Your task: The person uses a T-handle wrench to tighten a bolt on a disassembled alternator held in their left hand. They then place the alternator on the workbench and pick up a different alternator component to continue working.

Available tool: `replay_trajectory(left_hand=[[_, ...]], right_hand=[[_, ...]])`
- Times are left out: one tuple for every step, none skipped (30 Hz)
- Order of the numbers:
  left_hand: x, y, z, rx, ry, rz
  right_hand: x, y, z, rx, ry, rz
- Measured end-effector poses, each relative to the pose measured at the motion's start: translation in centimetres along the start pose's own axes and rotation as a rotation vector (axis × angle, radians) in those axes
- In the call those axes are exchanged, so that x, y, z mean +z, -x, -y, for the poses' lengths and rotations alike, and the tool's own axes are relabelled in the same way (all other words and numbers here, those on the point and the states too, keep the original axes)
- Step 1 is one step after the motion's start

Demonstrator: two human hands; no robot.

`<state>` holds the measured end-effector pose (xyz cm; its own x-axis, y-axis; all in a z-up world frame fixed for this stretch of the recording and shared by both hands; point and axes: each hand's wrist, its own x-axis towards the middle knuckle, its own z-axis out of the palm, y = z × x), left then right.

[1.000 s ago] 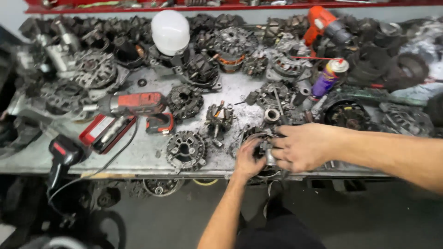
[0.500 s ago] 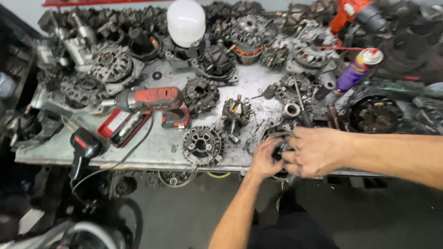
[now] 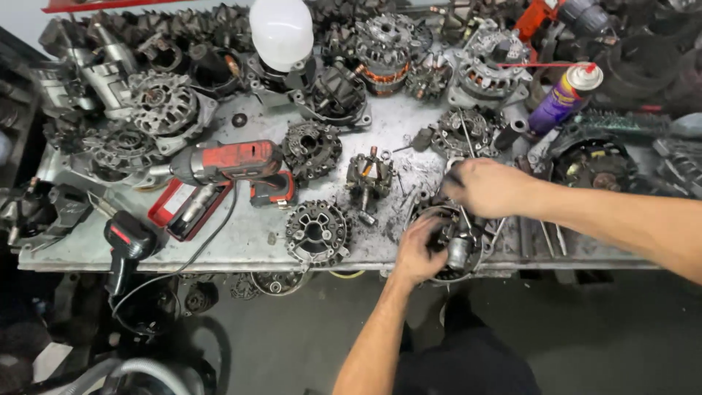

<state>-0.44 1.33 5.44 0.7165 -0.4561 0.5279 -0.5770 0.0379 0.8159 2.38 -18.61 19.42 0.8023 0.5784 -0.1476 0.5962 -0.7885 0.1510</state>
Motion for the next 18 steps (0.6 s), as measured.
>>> replay_trajectory(left_hand=[[-0.2,-0.3,-0.1,-0.005,0.000,0.007],[-0.5,-0.5,-0.2,-0.010,0.000,0.014],[-0.6,-0.3,0.1,-0.006,-0.001,0.016],[-0.6,-0.1,0.4,-0.001,0.016,0.029],[-0.5,0.0,0.7,0.004,0.038,0.042],[-0.5,-0.2,0.8,0.009,0.042,0.046],[-0.6,-0.2,1.0,0.024,0.029,0.050],[-0.7,-0.3,1.2,0.039,0.016,0.054],[-0.8,-0.3,1.1,0.037,0.013,0.050],[-0.9,-0.3,1.0,0.029,-0.014,0.055],[-0.9,-0.5,0.9,0.026,-0.036,0.068],[-0.8,-0.6,1.1,0.027,-0.034,0.072],[-0.4,-0.5,1.2,0.022,-0.054,0.056],[-0.2,-0.3,1.3,0.016,-0.074,0.040],[0.0,-0.3,1.1,0.014,-0.065,0.039],[0.1,-0.3,0.9,0.005,-0.050,0.053],[0.0,-0.5,0.9,0.002,-0.040,0.063],[-0.1,-0.2,0.9,0.006,-0.037,0.060]], right_hand=[[1.7,0.5,-1.3,-0.094,0.054,-0.118],[3.4,0.9,-2.7,-0.190,0.109,-0.236],[-0.3,0.8,-1.2,-0.186,0.111,-0.239],[-3.9,0.8,0.3,-0.045,-0.156,-0.137],[-7.6,1.0,1.7,0.103,-0.422,-0.031],[-9.5,1.2,1.4,0.110,-0.419,-0.031],[-11.3,1.1,1.1,-0.130,-0.102,0.106],[-13.2,1.0,0.9,-0.367,0.219,0.240],[-12.4,0.9,0.5,-0.373,0.220,0.239],[-11.6,0.9,0.1,-0.470,0.316,0.279],[-10.7,1.1,-0.3,-0.557,0.410,0.320],[-10.4,1.3,-0.4,-0.553,0.409,0.321],[-10.0,1.6,-0.3,-0.601,0.457,0.092],[-9.5,1.9,-0.2,-0.642,0.502,-0.140],[-7.8,3.0,0.0,-0.642,0.500,-0.131],[-6.1,4.1,0.3,-0.484,0.435,-0.051],[-4.4,4.9,0.4,-0.327,0.378,0.020],[-4.7,5.7,2.4,-0.327,0.383,0.024]])
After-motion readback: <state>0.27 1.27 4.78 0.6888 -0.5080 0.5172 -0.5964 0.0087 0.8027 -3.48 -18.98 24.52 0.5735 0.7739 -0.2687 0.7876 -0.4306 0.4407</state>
